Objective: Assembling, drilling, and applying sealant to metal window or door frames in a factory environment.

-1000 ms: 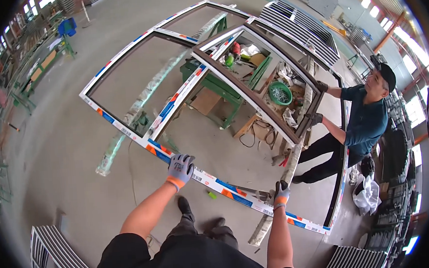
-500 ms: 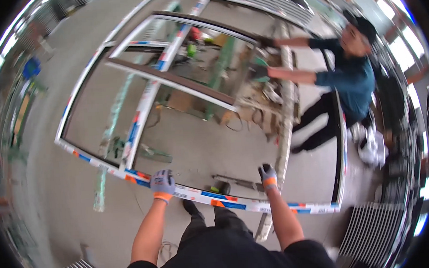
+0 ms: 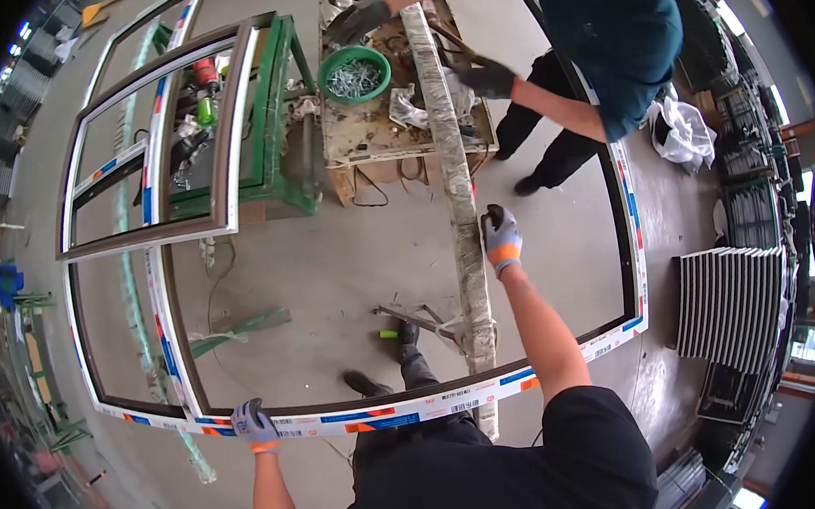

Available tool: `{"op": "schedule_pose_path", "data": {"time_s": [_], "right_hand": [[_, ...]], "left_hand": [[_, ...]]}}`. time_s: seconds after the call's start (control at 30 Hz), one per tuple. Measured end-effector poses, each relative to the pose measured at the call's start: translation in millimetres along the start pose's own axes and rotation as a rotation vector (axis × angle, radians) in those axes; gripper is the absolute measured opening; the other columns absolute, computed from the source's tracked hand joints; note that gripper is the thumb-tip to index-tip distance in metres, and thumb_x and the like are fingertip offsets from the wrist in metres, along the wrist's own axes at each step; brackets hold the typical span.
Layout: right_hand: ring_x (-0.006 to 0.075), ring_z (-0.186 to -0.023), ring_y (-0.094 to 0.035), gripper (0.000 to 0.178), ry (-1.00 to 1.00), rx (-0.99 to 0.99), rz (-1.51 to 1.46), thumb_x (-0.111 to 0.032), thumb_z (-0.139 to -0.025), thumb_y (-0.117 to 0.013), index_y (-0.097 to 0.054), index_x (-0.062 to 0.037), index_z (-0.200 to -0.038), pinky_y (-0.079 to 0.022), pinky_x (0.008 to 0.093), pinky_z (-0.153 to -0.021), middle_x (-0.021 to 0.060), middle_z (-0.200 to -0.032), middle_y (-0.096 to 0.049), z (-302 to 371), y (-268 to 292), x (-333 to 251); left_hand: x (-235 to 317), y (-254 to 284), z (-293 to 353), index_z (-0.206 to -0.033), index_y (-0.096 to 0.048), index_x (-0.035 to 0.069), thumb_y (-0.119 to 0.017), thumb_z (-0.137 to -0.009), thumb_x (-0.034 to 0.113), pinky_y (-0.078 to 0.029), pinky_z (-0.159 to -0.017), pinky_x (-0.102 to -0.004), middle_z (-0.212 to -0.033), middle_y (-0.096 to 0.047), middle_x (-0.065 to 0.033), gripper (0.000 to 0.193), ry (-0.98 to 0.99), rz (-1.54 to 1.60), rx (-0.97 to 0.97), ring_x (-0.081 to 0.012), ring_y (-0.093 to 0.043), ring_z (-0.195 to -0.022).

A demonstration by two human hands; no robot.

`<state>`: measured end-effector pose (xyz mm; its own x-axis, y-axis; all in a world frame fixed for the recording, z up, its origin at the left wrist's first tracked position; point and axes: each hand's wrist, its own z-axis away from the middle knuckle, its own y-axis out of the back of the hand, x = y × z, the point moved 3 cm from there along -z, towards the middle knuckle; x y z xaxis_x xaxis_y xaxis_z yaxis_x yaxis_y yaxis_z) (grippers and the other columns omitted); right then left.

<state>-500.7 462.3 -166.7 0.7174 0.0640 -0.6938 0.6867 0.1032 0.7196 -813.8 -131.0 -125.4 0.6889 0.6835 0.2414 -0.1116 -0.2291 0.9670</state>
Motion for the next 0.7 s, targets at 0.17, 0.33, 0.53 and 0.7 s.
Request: {"op": "schedule_pose_path", "data": {"time_s": [0.17, 0.33, 0.53, 0.7], "right_hand": [[0.034, -0.093, -0.069, 0.036, -0.262, -0.155, 0.268, -0.035, -0.084, -0.068, -0.069, -0.0058, -0.106, -0.053, 0.0422, -0.084, 0.0161, -0.097, -0.072, -97.6, -65.9, 161.0], [0.0381, -0.111, -0.062, 0.046, -0.298, -0.378, 0.414, -0.044, -0.086, -0.061, -0.068, -0.0068, -0.112, -0.049, 0.0451, -0.097, 0.0218, -0.116, -0.067, -192.3, -147.8, 223.3], [0.0419, -0.108, -0.062, 0.049, 0.162, 0.032, 0.681, -0.046, -0.091, -0.055, -0.063, -0.0045, -0.115, -0.05, 0.0497, -0.09, 0.0262, -0.117, -0.064, -423.1, -153.2, 280.0], [0.0361, -0.114, -0.061, 0.06, -0.166, -0.252, 0.324, -0.045, -0.088, -0.064, -0.054, -0.0107, -0.137, -0.048, 0.0444, -0.091, 0.0171, -0.127, -0.064, -360.7, -225.1, 238.2]], "left_hand": [[8.2, -24.3, -21.6, -0.1, -0.064, 0.006, -0.055, -0.085, 0.012, -0.038, -0.1, -0.0505, -0.103, -0.06, -0.0157, 0.018, 0.008, -0.033, -0.079, -0.0385, -0.052, -0.106], [5.6, -48.5, -39.7, -0.094, -0.062, 0.005, -0.051, -0.088, 0.018, -0.038, -0.097, -0.0506, -0.099, -0.059, -0.0172, 0.018, 0.044, -0.045, -0.187, -0.0396, -0.052, -0.099], [14.0, -117.8, -56.5, -0.094, -0.062, 0.006, -0.051, -0.087, 0.02, -0.039, -0.093, -0.0516, -0.095, -0.059, -0.0172, 0.019, 0.017, 0.053, -0.15, -0.039, -0.053, -0.095], [7.6, -53.0, -63.7, -0.095, -0.063, 0.007, -0.054, -0.075, 0.014, -0.041, -0.093, -0.0502, -0.095, -0.062, -0.0164, 0.023, 0.037, -0.158, -0.288, -0.0385, -0.056, -0.097]]}}
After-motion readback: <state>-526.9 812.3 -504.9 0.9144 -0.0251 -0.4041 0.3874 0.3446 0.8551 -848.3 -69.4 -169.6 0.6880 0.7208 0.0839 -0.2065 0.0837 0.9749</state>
